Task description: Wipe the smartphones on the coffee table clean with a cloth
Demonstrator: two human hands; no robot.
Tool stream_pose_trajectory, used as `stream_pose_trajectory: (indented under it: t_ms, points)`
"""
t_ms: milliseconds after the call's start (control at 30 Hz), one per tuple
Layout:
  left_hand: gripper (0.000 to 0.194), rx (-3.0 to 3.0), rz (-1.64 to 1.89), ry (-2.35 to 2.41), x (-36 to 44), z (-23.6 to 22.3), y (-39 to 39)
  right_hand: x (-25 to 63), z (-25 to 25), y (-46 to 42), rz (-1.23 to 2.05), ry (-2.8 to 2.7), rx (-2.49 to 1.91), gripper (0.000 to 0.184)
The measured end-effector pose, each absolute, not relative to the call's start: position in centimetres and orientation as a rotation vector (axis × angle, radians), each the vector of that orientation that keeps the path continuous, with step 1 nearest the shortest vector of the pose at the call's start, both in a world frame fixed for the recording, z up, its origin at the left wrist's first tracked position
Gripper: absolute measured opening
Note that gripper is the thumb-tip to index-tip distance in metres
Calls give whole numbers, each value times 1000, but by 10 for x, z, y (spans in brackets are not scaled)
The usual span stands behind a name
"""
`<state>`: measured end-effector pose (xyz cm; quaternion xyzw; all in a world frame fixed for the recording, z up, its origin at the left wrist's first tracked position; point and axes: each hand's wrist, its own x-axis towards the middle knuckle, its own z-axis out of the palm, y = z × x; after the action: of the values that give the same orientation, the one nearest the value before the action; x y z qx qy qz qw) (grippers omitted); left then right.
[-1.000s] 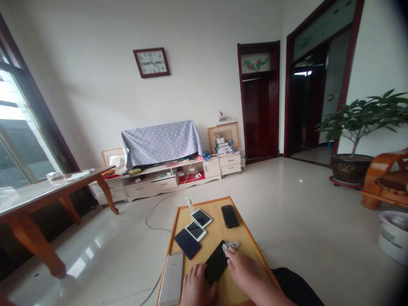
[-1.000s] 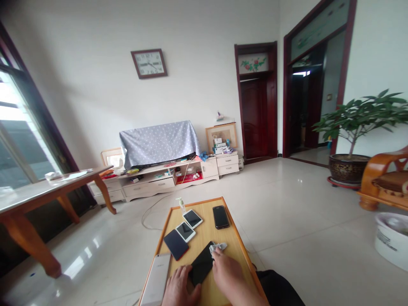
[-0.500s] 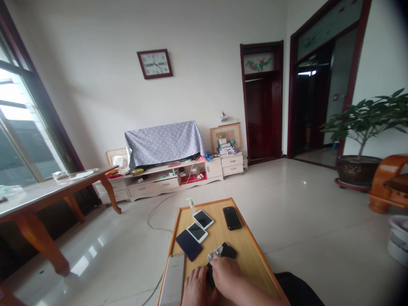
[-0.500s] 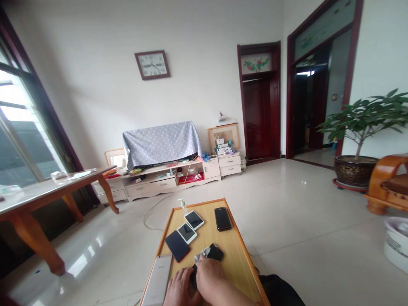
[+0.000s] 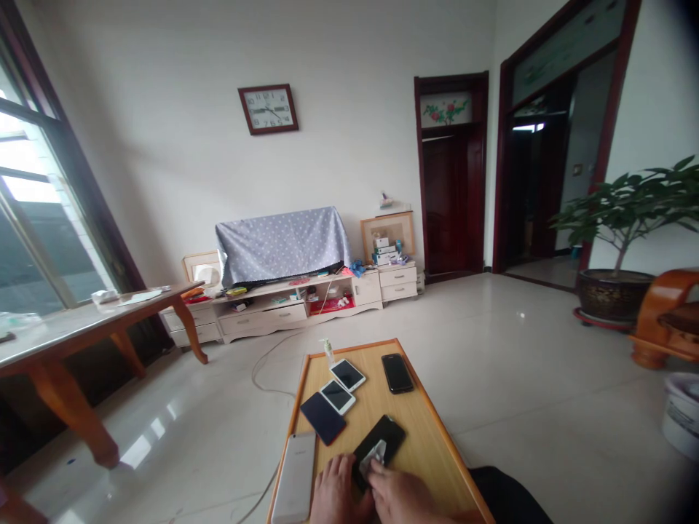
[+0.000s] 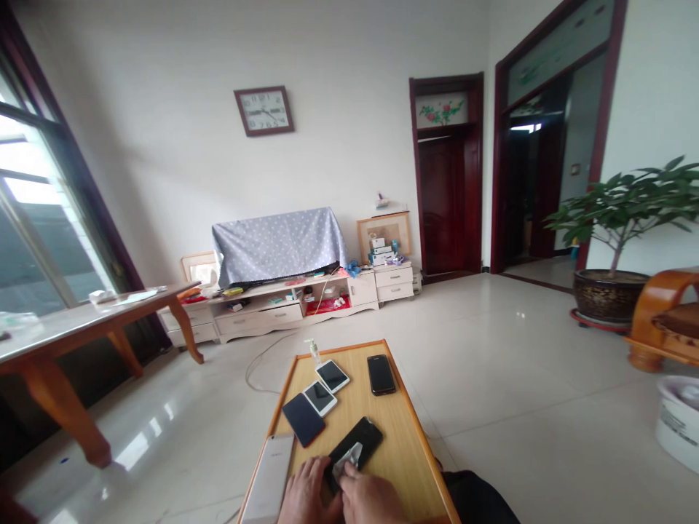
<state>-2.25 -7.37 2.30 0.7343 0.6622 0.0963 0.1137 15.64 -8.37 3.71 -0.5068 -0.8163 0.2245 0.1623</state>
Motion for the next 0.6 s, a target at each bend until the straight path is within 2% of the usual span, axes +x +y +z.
stream_pose_trajectory:
  t_ms: [200,333,600]
  points:
    - [72,2123,182,1952,-21,28,-71,141,47,-66,675,-2180,-1456,39]
    - [78,2110,150,1954,-22,28,-69,133,56,-58,703,-2118,-1490,38]
    - [72,2134,216,1986,-21,21,-72,159,34,-79,611,-2221,-1466,42]
